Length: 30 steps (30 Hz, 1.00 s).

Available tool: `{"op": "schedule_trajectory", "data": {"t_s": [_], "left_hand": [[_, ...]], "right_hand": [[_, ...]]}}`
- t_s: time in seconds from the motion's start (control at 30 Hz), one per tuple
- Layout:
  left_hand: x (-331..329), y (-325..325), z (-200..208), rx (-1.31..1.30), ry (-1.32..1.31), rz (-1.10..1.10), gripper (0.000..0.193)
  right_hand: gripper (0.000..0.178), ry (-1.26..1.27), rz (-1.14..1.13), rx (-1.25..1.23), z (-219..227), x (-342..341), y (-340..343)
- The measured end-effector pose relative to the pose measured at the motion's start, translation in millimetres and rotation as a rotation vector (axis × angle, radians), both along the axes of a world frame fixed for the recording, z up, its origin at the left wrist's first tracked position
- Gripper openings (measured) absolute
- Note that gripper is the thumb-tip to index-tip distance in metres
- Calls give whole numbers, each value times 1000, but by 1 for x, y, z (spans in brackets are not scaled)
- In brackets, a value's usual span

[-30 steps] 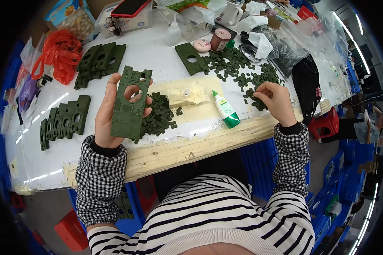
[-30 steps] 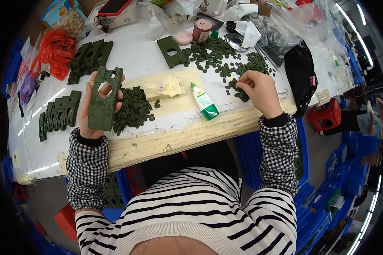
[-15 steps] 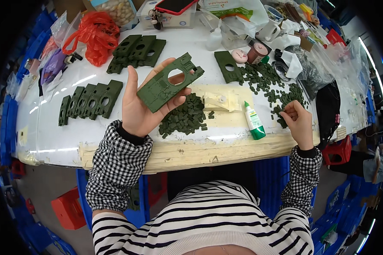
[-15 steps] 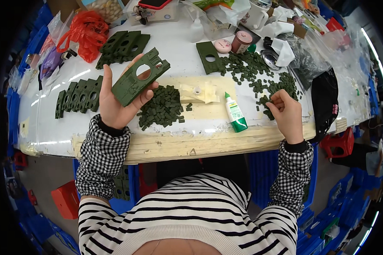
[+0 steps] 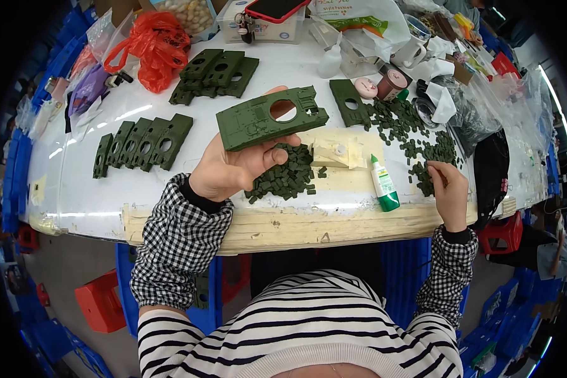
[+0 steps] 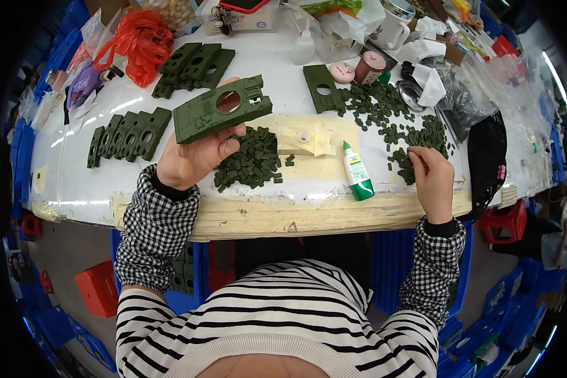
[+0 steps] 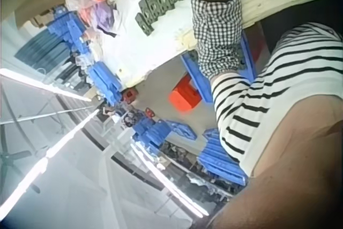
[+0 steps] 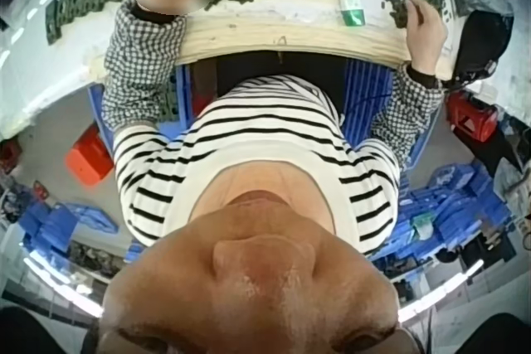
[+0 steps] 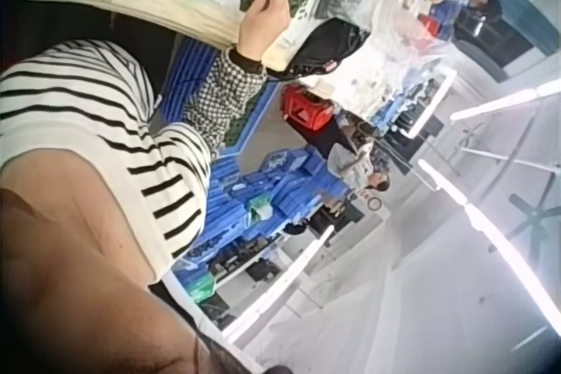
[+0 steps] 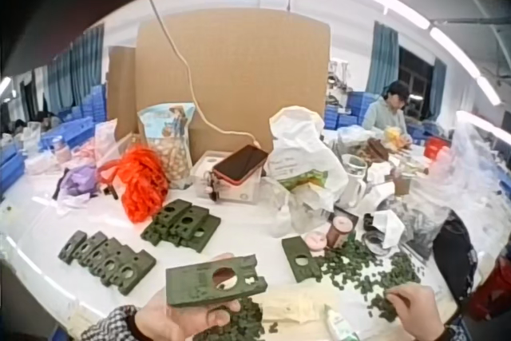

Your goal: Manually assembling internal and external components of green toy tanks at a production workbench.

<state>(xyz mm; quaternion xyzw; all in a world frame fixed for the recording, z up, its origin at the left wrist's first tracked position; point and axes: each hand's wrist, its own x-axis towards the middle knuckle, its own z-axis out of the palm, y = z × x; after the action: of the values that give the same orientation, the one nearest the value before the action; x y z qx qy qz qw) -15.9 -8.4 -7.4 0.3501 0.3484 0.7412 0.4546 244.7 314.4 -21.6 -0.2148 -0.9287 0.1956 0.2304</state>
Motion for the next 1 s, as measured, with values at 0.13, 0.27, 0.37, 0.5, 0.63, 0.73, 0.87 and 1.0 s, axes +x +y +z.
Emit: {"op": "schedule_trajectory", "data": {"t_s": [0.13, 0.27, 0.37, 0.5, 0.63, 0.73, 0.87, 1.0], "left_hand": [[5, 4, -2, -33, 16, 150, 82], [9, 3, 3, -138, 29, 273, 66], [3, -1, -4, -120, 63, 222, 64], [6, 2, -1, -148, 61, 238, 64], [6, 1, -4, -178, 56, 234, 66], [7, 2, -5, -144, 70, 214, 66], [10, 2, -3, -140, 39, 191, 65], [8, 2, -1, -131, 33, 159, 62]], "right_hand": [[14, 117, -8, -327, 7, -4, -14], [16, 158, 80, -802, 30, -22, -34], [18, 149, 212, -979, 43, -36, -48], [14, 155, 344, -1107, 45, -48, -59], [12, 169, 469, -1166, 46, -60, -68], [13, 142, 543, -1195, 48, -68, -72], [13, 129, 595, -1218, 46, -77, -78], [13, 129, 599, -1202, 52, -85, -88]]}}
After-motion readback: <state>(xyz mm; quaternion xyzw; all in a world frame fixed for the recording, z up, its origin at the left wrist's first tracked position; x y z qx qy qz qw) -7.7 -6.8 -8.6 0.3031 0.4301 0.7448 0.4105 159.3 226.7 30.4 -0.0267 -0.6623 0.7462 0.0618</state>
